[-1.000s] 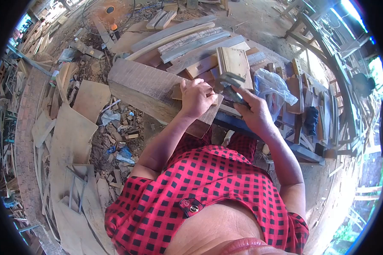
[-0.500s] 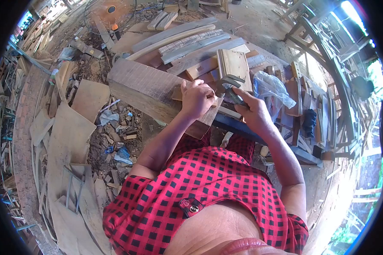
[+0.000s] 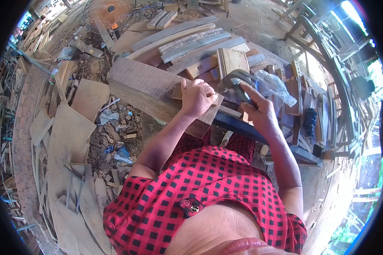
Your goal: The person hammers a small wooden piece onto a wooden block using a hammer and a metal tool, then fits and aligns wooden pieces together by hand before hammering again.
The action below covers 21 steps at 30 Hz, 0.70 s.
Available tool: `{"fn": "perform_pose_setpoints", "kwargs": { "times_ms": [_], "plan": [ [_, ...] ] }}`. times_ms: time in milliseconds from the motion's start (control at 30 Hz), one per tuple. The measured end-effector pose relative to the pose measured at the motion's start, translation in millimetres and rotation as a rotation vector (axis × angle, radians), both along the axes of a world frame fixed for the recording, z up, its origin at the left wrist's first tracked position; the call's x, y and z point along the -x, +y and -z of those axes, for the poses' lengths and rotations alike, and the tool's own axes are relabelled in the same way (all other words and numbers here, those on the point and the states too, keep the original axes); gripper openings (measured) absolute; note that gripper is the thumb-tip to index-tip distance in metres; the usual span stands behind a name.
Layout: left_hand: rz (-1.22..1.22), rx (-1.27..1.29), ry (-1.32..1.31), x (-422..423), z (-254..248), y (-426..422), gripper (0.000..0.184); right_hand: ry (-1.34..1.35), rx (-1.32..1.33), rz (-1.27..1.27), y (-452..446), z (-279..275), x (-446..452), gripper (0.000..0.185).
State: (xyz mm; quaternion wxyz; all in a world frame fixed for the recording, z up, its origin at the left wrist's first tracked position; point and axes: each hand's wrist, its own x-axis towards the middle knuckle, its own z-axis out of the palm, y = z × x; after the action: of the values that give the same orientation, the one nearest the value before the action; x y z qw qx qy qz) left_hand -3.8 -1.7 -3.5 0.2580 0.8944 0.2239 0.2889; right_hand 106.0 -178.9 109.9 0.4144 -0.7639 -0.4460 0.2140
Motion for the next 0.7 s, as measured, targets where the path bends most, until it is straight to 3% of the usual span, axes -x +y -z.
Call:
{"fn": "perform_pose_setpoints", "kwargs": {
  "times_ms": [33,300,400,467,700],
  "plan": [
    [0.001,0.009,-0.018,-1,0,1,0.01,0.118,0.023,0.072,-2,-9,3,0.052],
    [0.125,0.153,0.031,5,-12,13,0.025,0.082,0.005,0.147,-12,-14,-5,0.054],
    [0.178,0.069,0.098,11,-14,20,0.037,0.078,-0.016,0.135,-10,-18,-2,0.055],
    [0.185,-0.138,0.023,15,-10,20,0.043,0.097,-0.006,0.095,-6,-21,1,0.055],
    [0.131,-0.161,0.006,20,-7,18,0.047,0.007,0.012,-0.036,12,-21,4,0.052]
  ]
}}
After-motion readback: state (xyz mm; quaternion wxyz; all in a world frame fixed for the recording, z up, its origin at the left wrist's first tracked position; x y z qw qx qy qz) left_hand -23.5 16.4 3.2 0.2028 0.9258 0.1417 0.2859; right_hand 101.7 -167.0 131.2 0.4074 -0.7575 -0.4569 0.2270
